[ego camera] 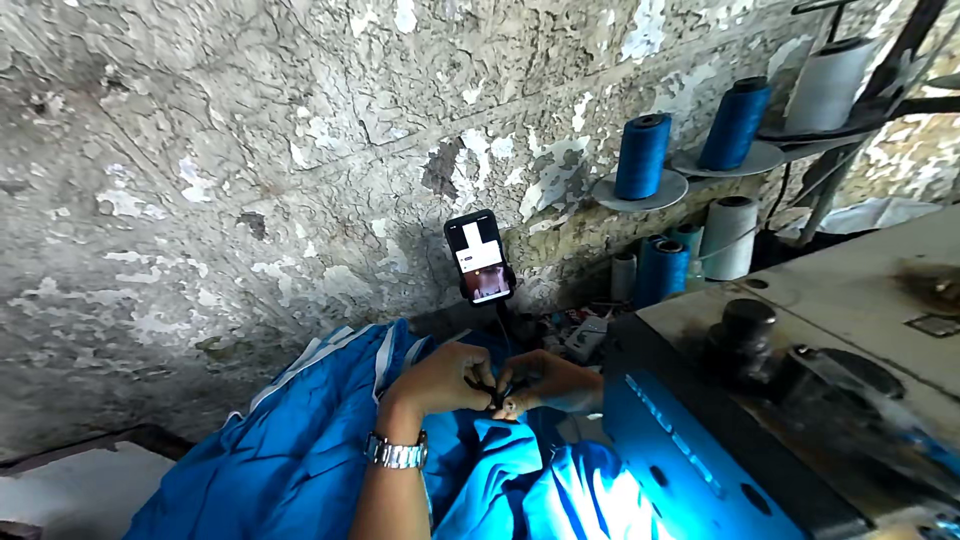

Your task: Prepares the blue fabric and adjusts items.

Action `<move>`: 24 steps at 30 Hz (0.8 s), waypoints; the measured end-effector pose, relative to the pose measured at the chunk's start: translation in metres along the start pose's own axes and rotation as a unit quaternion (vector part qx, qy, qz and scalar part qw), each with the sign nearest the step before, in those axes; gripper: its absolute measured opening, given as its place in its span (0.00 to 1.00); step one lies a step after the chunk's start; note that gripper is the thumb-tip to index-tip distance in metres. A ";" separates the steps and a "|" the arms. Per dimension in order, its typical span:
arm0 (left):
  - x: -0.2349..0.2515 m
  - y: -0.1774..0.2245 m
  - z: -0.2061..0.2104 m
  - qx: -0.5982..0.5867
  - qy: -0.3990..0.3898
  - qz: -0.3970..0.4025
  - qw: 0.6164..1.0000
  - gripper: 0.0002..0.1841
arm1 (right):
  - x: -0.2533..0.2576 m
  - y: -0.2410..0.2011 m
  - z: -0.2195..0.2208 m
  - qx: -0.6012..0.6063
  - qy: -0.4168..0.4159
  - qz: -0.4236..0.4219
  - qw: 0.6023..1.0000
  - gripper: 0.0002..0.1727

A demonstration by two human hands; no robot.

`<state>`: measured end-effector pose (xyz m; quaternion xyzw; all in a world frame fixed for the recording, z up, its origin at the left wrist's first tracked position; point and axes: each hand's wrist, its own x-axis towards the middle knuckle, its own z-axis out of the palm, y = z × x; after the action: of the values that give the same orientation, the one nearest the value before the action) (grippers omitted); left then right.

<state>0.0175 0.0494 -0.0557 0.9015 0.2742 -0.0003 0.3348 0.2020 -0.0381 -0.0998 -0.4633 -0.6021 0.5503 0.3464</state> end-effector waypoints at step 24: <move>0.001 0.000 0.002 -0.004 -0.039 -0.013 0.999 0.10 | 0.007 0.023 -0.010 0.113 -0.043 -0.020 0.992 0.08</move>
<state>0.0189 0.0490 -0.0576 0.8958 0.2727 -0.0386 0.3489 0.2133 -0.0289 -0.1216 -0.3852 -0.5596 0.6273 0.3808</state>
